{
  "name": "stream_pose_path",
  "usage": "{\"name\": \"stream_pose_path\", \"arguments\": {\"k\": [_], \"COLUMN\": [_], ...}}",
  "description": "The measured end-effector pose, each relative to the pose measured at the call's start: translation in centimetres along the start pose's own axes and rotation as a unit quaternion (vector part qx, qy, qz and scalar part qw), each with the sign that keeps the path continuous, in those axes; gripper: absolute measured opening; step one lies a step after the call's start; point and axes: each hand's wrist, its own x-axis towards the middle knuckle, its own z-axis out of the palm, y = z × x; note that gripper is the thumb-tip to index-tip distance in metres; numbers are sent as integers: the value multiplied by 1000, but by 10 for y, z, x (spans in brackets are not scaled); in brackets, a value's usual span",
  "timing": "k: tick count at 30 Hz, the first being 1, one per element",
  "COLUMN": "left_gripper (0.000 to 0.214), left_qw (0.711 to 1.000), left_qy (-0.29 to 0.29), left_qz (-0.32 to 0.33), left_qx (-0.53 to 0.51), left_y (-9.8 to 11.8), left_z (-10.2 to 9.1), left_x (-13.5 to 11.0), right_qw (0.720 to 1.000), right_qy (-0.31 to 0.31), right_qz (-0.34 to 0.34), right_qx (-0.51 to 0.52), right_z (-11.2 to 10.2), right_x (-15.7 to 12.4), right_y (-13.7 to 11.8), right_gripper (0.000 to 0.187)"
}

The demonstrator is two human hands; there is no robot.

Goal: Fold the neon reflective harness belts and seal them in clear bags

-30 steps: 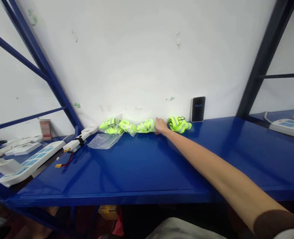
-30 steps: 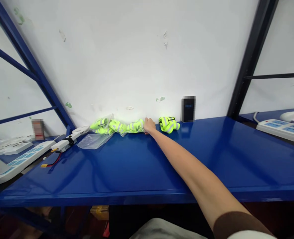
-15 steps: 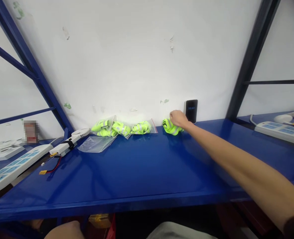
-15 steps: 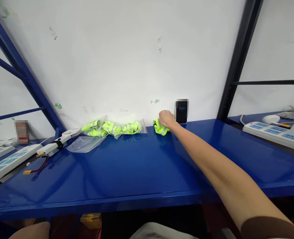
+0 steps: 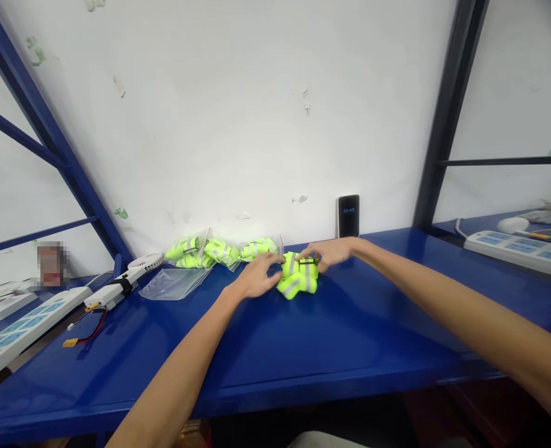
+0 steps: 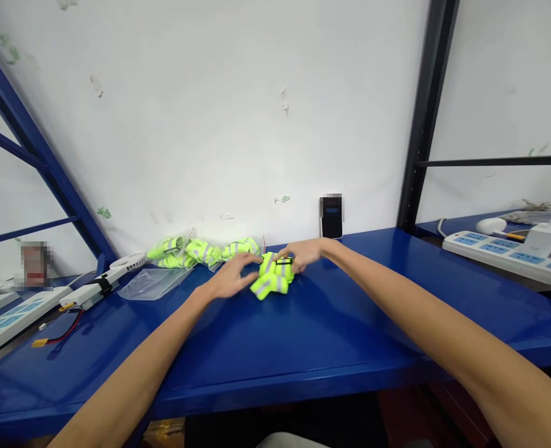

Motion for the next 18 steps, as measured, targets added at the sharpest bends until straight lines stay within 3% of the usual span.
{"name": "stream_pose_path", "arguments": {"k": [3, 9, 12, 15, 18], "left_gripper": [51, 48, 50, 50, 43], "left_qw": [999, 998, 998, 996, 992], "left_qy": [-39, 12, 33, 49, 65], "left_qz": [17, -40, -45, -46, -58], "left_qx": [-15, -47, -42, -56, -93], "left_y": [-22, -24, -25, -21, -13], "left_z": [10, 24, 23, 22, 21], "left_x": [-16, -21, -22, -24, -22], "right_qw": [999, 993, 990, 987, 985], "right_qy": [-23, 95, 120, 137, 163], "right_qz": [-17, -61, -74, -81, -28], "right_qx": [-45, -24, -14, 7, 39], "right_z": [14, 48, 58, 64, 69], "right_x": [-11, -14, -16, -18, -18], "right_y": [-10, -18, -20, -19, -18], "right_gripper": [74, 81, 89, 86, 75]}}
